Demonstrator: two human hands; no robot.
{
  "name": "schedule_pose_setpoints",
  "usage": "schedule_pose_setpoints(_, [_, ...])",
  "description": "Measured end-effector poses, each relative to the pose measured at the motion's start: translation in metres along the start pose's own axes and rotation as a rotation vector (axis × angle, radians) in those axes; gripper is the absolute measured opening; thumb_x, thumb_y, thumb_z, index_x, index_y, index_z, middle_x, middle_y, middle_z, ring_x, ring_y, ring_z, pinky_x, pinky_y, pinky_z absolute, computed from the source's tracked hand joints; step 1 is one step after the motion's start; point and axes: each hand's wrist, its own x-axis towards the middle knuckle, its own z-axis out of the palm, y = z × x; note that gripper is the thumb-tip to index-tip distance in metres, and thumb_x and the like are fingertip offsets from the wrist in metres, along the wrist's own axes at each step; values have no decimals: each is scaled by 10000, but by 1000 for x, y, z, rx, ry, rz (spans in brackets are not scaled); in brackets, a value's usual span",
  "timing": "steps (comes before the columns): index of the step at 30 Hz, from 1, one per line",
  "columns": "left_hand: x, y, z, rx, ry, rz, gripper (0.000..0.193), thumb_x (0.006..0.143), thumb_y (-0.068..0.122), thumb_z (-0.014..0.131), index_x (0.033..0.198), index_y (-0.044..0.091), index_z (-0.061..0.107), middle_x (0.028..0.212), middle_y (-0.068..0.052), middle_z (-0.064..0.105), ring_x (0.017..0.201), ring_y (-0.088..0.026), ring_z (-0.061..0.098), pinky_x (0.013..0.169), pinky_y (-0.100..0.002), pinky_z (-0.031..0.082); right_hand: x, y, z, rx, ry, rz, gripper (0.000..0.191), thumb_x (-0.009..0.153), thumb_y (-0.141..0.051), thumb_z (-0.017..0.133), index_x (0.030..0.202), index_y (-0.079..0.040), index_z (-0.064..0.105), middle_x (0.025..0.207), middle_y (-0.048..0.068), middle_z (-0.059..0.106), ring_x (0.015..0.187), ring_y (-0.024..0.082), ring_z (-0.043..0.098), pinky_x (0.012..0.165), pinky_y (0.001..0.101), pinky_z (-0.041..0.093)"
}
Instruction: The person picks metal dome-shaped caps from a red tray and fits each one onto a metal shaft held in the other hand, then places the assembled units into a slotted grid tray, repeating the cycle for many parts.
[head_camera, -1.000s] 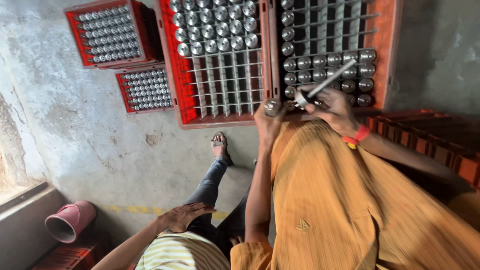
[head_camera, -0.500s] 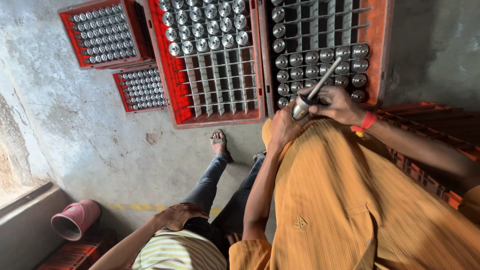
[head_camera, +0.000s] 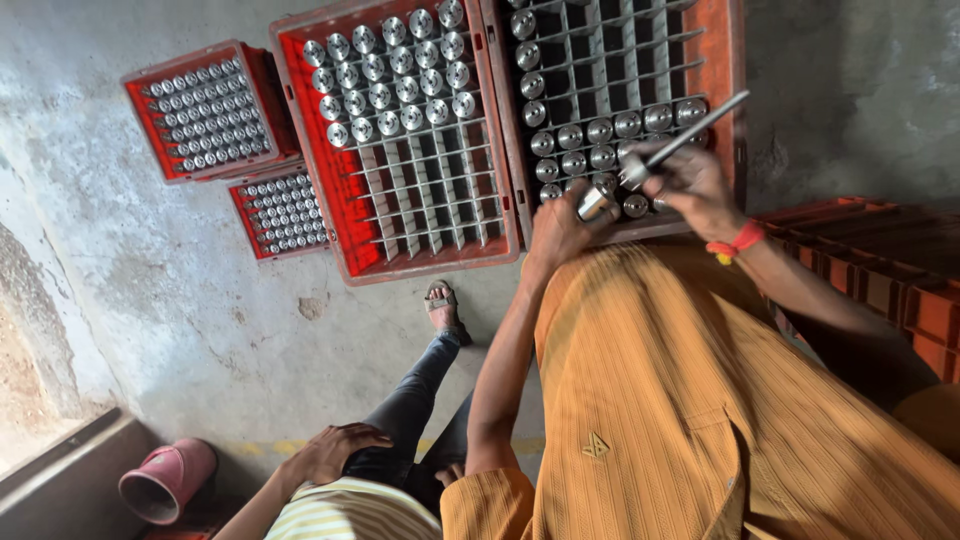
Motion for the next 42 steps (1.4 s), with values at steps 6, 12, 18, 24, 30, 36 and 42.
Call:
schedule_pose_setpoints(6, [63, -11, -18, 208, 175, -92, 669, 921, 386, 742, 1423, 67, 434, 1153, -220, 712, 703, -339, 744, 492, -412, 562, 8, -9, -29, 111, 175, -113, 420, 995, 99, 683, 1398, -14, 648, 1230, 82, 688, 934, 50, 596, 812, 192, 494])
schedule_pose_setpoints(12, [78, -12, -28, 573, 312, 198, 706, 771, -98, 570, 1424, 169, 557, 1446, -173, 606, 1173, -359, 681, 908, -397, 610, -6, 4, -18, 84, 216, 0, 437, 920, 125, 649, 1338, 3, 618, 1206, 43, 696, 962, 48, 601, 793, 175, 493])
schedule_pose_setpoints(18, [41, -17, -44, 139, 490, 163, 357, 915, 44, 720, 1264, 84, 657, 1223, -150, 687, 1113, -362, 666, 906, -451, 555, -24, 25, -21, 100, 226, 43, 473, 942, 104, 677, 1405, 15, 634, 1186, 6, 657, 974, 48, 557, 822, 190, 464])
schedule_pose_setpoints(24, [39, -54, -77, 232, 682, -81, 225, 982, 164, 696, 1194, 101, 735, 1102, -121, 710, 984, -294, 662, 822, -434, 552, -31, 25, -20, 68, 230, 30, 426, 971, 92, 666, 1387, 16, 614, 1224, 35, 675, 1061, 66, 608, 909, 200, 494])
schedule_pose_setpoints(30, [70, -65, -99, 632, 711, -58, 500, 1027, 390, 676, 1420, 91, 601, 1157, -55, 706, 1356, -400, 568, 1168, -597, 434, -25, 18, -11, 14, 184, 16, 400, 966, 47, 685, 1358, -12, 631, 1284, 115, 701, 1055, 100, 640, 861, 233, 520])
schedule_pose_setpoints(36, [86, -59, -109, 544, 582, -288, 669, 884, 488, 722, 1405, 89, 596, 1446, -409, 414, 1333, -584, 395, 1028, -609, 401, -24, 21, -7, -14, 162, 19, 399, 956, 5, 719, 1345, -22, 636, 1259, 122, 708, 1083, 121, 662, 900, 241, 542])
schedule_pose_setpoints(42, [97, -65, -114, 562, 534, -244, 645, 822, 590, 752, 1234, 98, 687, 1363, -253, 533, 1243, -395, 501, 1024, -514, 474, -29, 26, -5, 18, 174, 66, 401, 961, -2, 712, 1353, -22, 631, 1259, 103, 709, 1060, 103, 645, 893, 228, 523])
